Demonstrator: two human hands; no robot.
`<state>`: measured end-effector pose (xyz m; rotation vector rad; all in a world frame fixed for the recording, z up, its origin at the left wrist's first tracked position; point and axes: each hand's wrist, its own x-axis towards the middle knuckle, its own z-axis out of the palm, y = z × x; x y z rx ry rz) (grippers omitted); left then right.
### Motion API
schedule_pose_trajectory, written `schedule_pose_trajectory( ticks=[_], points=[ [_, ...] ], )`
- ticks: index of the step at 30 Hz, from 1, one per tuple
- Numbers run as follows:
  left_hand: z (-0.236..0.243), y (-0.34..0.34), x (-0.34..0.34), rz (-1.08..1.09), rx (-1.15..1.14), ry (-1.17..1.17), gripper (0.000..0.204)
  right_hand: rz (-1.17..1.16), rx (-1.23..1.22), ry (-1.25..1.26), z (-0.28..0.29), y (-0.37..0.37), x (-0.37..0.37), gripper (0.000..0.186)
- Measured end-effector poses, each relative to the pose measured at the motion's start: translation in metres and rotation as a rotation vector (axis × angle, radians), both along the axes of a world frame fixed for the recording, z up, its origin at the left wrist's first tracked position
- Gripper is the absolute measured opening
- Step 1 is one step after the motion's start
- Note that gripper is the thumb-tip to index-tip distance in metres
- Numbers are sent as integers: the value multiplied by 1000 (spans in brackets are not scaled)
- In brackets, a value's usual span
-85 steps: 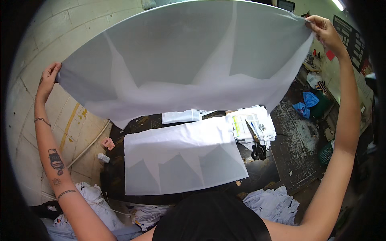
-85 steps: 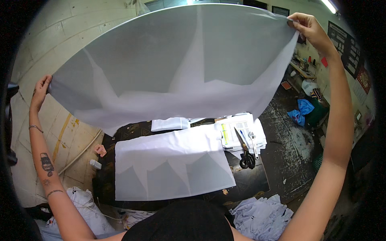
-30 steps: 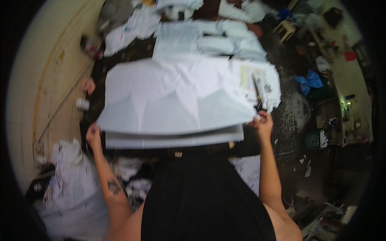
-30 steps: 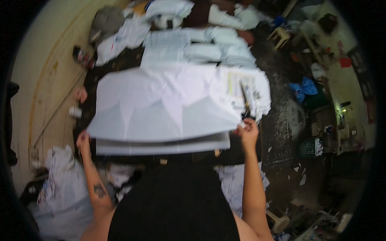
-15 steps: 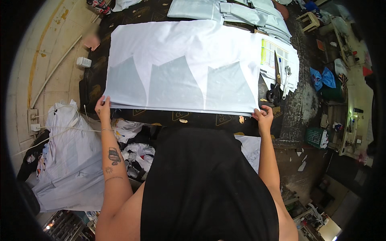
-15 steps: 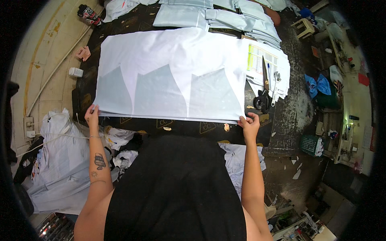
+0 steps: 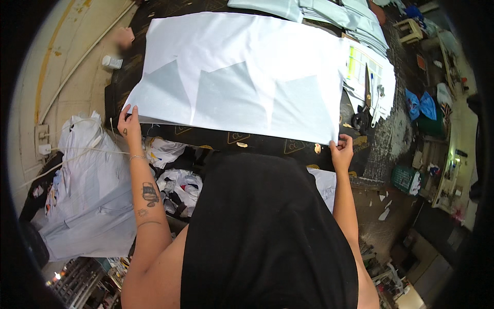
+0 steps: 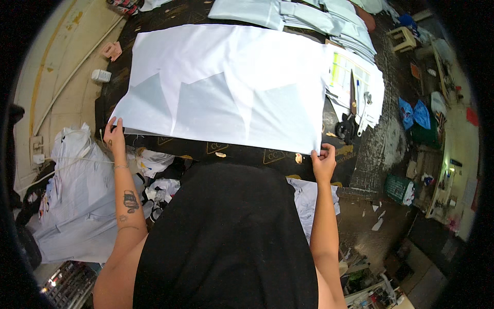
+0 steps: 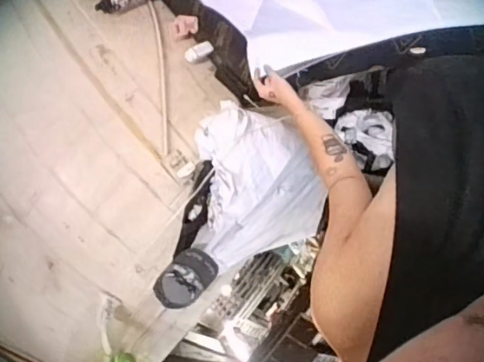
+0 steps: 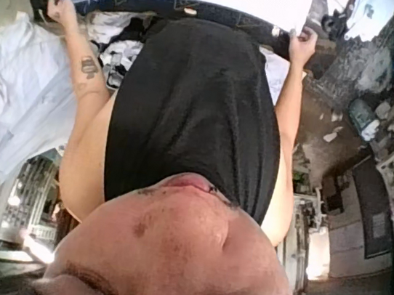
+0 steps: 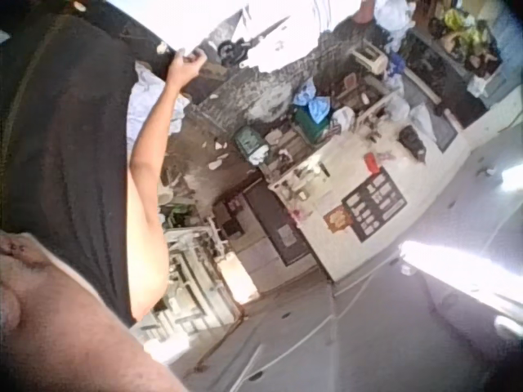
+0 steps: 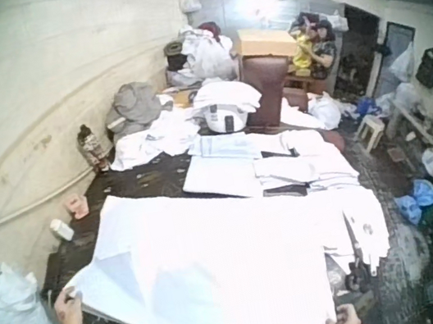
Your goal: The person lays out white fabric on a table, aligns it, and uses shears to cut it into smaller pieces. The person then folds the cut pieces and places them on a pile. The person repeats this process with additional fabric pieces.
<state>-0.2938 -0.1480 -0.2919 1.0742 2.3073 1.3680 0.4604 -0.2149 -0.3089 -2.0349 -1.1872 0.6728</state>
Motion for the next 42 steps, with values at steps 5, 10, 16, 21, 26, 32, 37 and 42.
schedule_pose_trajectory(
  ticks=[5,10,16,21,26,32,37,42],
  points=[
    [-21,-10,3,76,-239,306,39,18,-99,-104,8,2,-1,44],
    [-38,-15,22,136,-275,430,33,67,-212,-249,16,3,-8,48],
    [-29,-13,60,36,-396,662,52,523,68,-571,35,-16,-36,48],
    [-42,-8,66,33,-495,751,61,416,-157,-656,38,3,-57,32],
    [-54,-11,52,-44,-615,735,62,494,196,-584,18,76,-85,45],
    [-33,12,40,88,-861,600,65,513,103,-677,17,131,-112,50],
    [-26,51,87,-37,-410,673,70,111,-37,-729,32,114,-33,50],
    [-30,124,185,-392,-368,486,66,132,-417,-747,21,83,66,65]
  ],
)
